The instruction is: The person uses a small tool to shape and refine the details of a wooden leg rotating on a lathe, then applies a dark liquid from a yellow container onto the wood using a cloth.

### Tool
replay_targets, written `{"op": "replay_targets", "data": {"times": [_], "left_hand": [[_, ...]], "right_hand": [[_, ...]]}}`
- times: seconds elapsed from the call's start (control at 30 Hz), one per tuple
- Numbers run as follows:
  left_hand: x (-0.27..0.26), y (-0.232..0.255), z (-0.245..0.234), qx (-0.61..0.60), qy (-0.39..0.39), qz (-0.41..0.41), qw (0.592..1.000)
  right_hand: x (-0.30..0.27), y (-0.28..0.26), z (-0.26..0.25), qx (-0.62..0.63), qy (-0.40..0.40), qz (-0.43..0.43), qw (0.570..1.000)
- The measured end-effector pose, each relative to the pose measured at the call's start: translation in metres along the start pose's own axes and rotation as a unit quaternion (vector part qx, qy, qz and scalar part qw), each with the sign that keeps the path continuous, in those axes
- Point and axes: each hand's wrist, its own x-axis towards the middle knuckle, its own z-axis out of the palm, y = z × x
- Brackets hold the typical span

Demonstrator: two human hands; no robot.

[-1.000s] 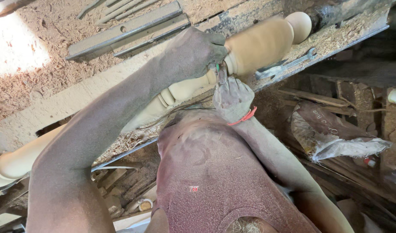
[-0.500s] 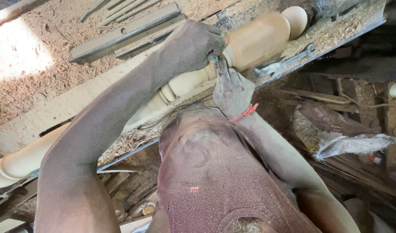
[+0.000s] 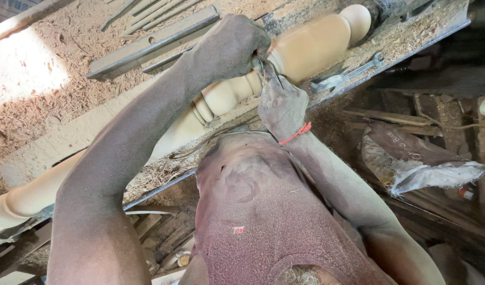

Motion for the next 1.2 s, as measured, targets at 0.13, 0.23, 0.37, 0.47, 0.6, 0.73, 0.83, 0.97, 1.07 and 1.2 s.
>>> {"op": "replay_targets", "data": {"times": [0.13, 0.23, 0.37, 0.47, 0.6, 0.73, 0.83, 0.97, 1.07, 1.2], "left_hand": [[-0.005, 0.002, 0.0, -0.013, 0.012, -0.004, 1.0], [-0.007, 0.005, -0.003, -0.004, 0.019, 0.001, 1.0], [-0.009, 0.008, -0.005, -0.002, 0.032, 0.013, 0.999], [-0.008, 0.008, -0.006, -0.007, 0.011, 0.005, 1.0], [-0.007, 0.01, -0.007, -0.003, 0.019, 0.01, 1.0], [-0.009, 0.007, -0.007, -0.005, 0.011, 0.004, 1.0], [-0.01, 0.0, -0.002, -0.014, 0.018, -0.007, 1.0], [-0.013, -0.01, 0.005, -0.026, 0.053, 0.016, 0.998], [-0.015, -0.012, 0.006, -0.013, 0.054, 0.01, 0.998], [-0.006, 0.001, 0.0, 0.024, 0.076, -0.041, 0.996]], "right_hand": [[-0.001, -0.001, -0.001, -0.048, -0.017, -0.022, 0.998], [0.004, 0.001, -0.006, -0.075, -0.033, -0.049, 0.995], [0.005, 0.003, -0.01, -0.086, -0.02, -0.092, 0.992], [0.003, 0.007, -0.007, -0.11, -0.05, -0.099, 0.988], [0.004, 0.009, -0.004, -0.133, -0.066, -0.102, 0.984], [0.005, 0.009, -0.006, -0.153, -0.08, -0.103, 0.98], [0.009, 0.012, -0.005, -0.17, -0.08, -0.108, 0.976], [0.01, 0.011, -0.001, -0.196, -0.057, -0.119, 0.972], [0.018, 0.006, -0.006, -0.207, -0.07, -0.107, 0.97], [0.03, 0.002, -0.025, -0.096, -0.112, -0.012, 0.989]]}}
